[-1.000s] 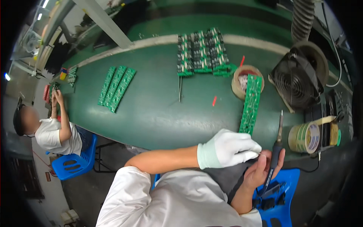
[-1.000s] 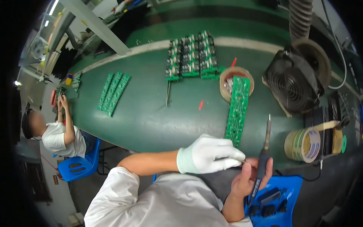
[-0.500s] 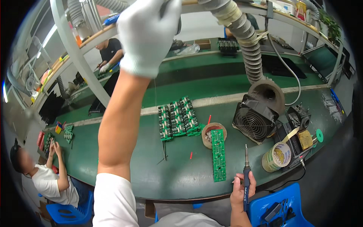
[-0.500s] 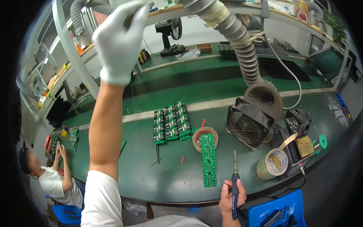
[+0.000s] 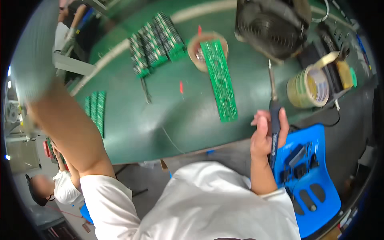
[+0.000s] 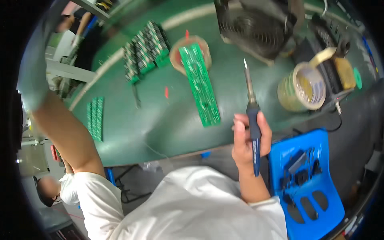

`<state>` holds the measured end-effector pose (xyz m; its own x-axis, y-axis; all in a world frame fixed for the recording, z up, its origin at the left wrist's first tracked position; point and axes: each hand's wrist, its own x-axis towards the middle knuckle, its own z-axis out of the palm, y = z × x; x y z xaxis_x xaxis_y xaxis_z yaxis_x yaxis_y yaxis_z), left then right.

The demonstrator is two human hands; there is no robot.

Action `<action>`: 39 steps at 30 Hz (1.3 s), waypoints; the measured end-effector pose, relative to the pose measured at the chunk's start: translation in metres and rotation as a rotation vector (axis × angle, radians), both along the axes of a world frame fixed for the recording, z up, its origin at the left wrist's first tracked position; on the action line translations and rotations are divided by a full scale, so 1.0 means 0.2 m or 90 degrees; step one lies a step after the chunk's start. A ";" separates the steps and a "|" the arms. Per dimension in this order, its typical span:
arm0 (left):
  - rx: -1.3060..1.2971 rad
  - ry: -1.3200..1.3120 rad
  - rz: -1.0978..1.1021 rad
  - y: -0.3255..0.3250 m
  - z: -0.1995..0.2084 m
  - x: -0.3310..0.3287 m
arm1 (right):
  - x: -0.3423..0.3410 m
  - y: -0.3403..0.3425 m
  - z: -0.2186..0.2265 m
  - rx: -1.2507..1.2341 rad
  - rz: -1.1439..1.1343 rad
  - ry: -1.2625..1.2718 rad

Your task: Soldering electronic components onto printed circuit boards using a soldering iron at a factory workbench.

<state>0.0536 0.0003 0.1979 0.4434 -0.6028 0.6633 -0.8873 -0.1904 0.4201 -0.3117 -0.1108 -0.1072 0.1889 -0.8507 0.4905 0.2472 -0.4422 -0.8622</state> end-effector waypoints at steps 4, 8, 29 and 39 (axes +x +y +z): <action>0.141 0.078 -0.013 -0.01 -0.70 -0.72 | 0.04 -0.03 -0.03 -0.009 0.026 -0.022; 0.023 0.189 -0.038 0.05 -1.17 -0.80 | 0.05 -0.02 0.00 -0.007 0.047 -0.042; 0.020 0.003 -0.021 0.02 -1.18 -0.90 | -0.48 -0.24 0.08 -0.019 -0.376 0.054; 0.084 -0.036 -0.045 0.03 -1.14 -0.92 | -0.18 0.01 0.01 0.032 -0.090 0.041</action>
<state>-0.1305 0.0064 -0.0297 0.3614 -0.7143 0.5993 -0.9218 -0.1770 0.3449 -0.3470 -0.1084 -0.1049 0.0945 -0.8946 0.4368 0.1292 -0.4241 -0.8964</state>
